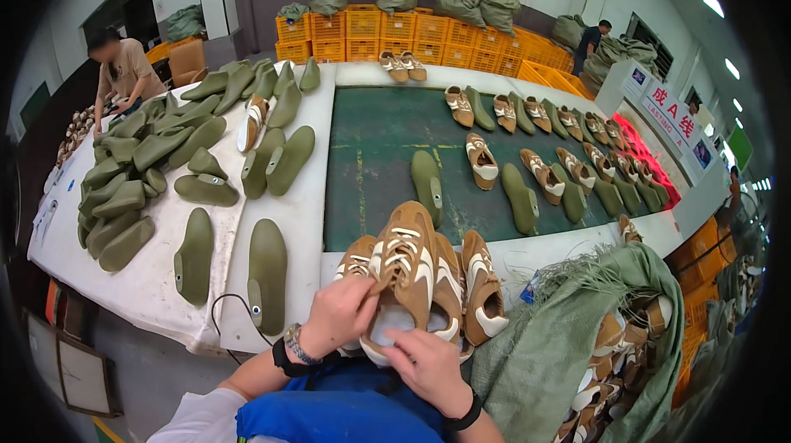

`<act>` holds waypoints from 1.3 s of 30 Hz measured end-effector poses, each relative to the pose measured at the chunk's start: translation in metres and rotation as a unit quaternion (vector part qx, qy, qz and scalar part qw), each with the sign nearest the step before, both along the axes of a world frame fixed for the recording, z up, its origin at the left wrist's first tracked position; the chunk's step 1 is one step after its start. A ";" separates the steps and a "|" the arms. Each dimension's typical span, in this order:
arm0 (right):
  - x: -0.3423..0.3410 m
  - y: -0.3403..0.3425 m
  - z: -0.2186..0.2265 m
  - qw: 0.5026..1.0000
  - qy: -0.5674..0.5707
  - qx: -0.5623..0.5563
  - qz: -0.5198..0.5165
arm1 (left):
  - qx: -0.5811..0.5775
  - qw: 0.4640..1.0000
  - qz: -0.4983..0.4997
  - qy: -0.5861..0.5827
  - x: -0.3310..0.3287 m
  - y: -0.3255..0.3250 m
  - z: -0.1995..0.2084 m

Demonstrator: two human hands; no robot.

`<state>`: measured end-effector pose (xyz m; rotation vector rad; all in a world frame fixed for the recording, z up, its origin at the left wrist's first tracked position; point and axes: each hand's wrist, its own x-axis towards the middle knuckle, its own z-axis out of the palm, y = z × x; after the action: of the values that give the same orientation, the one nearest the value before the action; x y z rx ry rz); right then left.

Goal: The person inserts green shoe lasts into brown and white sneakers, ties the laces, and places the finished shoes into a large green sack. The person also moves and organizes shoe lasts on the table while coworkers work nearby.

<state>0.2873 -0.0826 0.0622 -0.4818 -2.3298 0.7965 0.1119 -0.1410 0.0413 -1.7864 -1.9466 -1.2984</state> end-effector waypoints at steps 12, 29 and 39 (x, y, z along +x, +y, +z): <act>-0.021 0.012 -0.008 0.987 0.059 0.111 -0.097 | 0.011 0.999 -0.040 0.005 0.018 -0.029 0.006; -0.016 0.016 -0.018 0.990 0.113 0.083 -0.011 | -0.214 0.968 -0.114 0.070 0.008 -0.025 0.013; -0.002 0.020 -0.016 0.992 0.104 -0.013 0.067 | -0.120 0.975 -0.186 -0.012 0.003 -0.028 0.023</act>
<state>0.2856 -0.0624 0.0467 -0.2410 -2.1767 0.8970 0.1148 -0.1686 0.0647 -2.3543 -1.9129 -1.2304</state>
